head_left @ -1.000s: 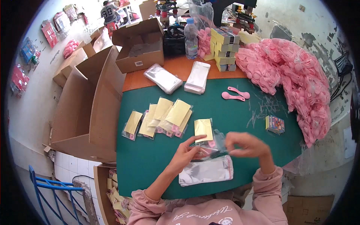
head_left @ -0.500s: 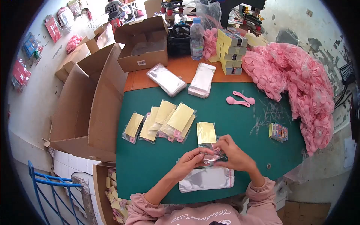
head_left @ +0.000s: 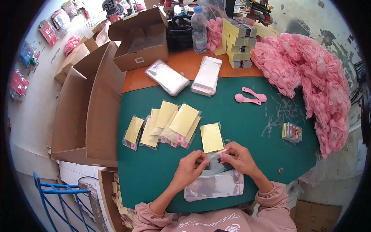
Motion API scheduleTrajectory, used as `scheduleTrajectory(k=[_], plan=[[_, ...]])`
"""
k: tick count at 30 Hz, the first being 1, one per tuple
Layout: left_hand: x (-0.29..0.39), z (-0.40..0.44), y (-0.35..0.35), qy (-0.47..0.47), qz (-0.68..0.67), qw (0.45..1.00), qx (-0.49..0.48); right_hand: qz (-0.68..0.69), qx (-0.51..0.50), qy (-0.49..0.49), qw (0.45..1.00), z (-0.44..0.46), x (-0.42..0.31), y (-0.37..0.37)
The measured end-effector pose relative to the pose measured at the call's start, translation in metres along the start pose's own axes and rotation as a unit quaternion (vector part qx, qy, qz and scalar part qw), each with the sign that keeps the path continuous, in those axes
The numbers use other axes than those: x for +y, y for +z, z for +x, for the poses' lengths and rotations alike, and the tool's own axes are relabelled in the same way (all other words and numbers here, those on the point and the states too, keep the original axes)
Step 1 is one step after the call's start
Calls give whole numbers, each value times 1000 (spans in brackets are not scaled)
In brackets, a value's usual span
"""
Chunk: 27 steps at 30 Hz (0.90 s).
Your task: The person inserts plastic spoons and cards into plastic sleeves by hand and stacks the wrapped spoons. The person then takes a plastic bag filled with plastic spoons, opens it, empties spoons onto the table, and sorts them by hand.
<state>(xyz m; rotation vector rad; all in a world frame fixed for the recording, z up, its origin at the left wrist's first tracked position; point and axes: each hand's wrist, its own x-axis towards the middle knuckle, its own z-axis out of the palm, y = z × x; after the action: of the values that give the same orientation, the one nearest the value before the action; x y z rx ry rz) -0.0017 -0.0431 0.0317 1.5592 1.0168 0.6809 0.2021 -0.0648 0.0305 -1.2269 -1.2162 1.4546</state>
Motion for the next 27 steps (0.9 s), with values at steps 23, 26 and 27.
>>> scheduleTrajectory(k=[23, 26, 27], plan=[[11, 4, -19, 2, 37, 998, 57, -92, 46, 0, 995, 14, -14, -7], [8, 7, -56, 85, 236, 955, 160, -392, 109, -131, 904, 36, -39, -50], [10, 9, -63, 137, 383, 882, 236, -473, 146, -171, 852, 46, -37, -75]])
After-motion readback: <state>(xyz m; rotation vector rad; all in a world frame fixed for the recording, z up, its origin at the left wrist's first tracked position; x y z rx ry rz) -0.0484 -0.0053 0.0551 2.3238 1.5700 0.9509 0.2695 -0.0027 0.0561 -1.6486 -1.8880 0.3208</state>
